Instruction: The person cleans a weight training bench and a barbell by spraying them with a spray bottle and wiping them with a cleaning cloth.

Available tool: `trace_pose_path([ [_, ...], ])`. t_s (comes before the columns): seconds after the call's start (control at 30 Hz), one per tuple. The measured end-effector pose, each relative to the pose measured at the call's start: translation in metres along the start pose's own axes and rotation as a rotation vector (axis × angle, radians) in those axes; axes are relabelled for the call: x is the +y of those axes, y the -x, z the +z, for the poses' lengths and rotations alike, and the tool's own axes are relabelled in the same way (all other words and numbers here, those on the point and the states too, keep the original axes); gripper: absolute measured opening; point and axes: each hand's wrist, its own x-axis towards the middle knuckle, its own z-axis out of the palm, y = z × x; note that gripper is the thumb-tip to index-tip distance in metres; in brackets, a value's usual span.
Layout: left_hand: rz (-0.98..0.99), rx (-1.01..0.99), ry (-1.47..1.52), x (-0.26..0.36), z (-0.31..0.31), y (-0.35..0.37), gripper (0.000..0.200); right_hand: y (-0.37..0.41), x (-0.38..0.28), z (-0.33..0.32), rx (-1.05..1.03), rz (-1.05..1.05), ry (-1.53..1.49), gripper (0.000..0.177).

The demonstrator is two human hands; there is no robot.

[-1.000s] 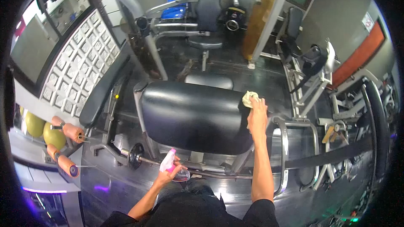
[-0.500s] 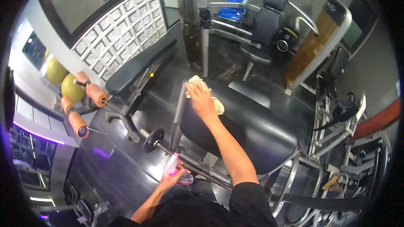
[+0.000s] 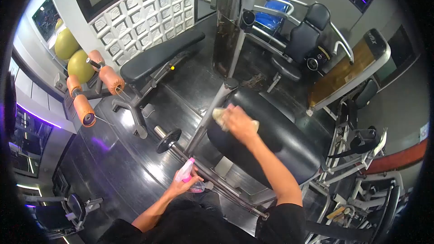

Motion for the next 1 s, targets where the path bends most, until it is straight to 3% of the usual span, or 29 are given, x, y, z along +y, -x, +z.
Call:
trace_pose_path([
  [0.1,-0.004,0.009,0.02,-0.003,-0.013,0.002,0.029,-0.036,0.038,-0.034,0.054,0.382,0.174,0.044],
  [0.17,-0.063,0.029,0.043,-0.008,-0.022,0.004,0.029,-0.024,0.038,-0.008,0.114,0.489,0.013,0.046],
  [0.27,-0.075,0.009,0.056,-0.011,-0.036,0.006,0.027,-0.024,0.003,-0.009,0.07,0.332,-0.078,0.046],
  [0.3,-0.085,0.011,0.086,-0.017,-0.038,0.008,0.027,-0.017,-0.009,-0.006,0.015,0.255,-0.155,0.039],
  [0.37,-0.06,0.02,0.162,-0.023,-0.038,0.008,0.028,0.015,-0.033,0.023,-0.133,0.073,-0.024,0.033],
  [0.43,-0.09,0.042,0.136,-0.018,-0.043,0.005,0.027,0.01,-0.053,0.009,-0.248,-0.055,0.106,0.033],
  [0.57,-0.149,0.04,0.131,-0.002,-0.05,0.003,0.029,0.002,-0.028,0.009,-0.367,-0.131,0.096,0.032],
  [0.63,-0.121,0.027,0.122,0.0,-0.055,-0.001,0.03,-0.02,-0.004,-0.002,-0.405,0.185,0.018,0.036],
  [0.7,-0.1,0.024,0.111,-0.003,-0.06,0.001,0.03,-0.045,0.008,-0.01,-0.136,0.241,0.145,0.042],
  [0.87,-0.065,0.016,0.114,-0.002,-0.077,0.003,0.03,-0.051,-0.009,0.009,-0.021,0.568,0.14,0.045],
  [1.0,-0.097,0.06,0.115,-0.02,-0.09,0.012,0.033,-0.031,-0.035,0.009,-0.178,0.376,0.185,0.042],
])
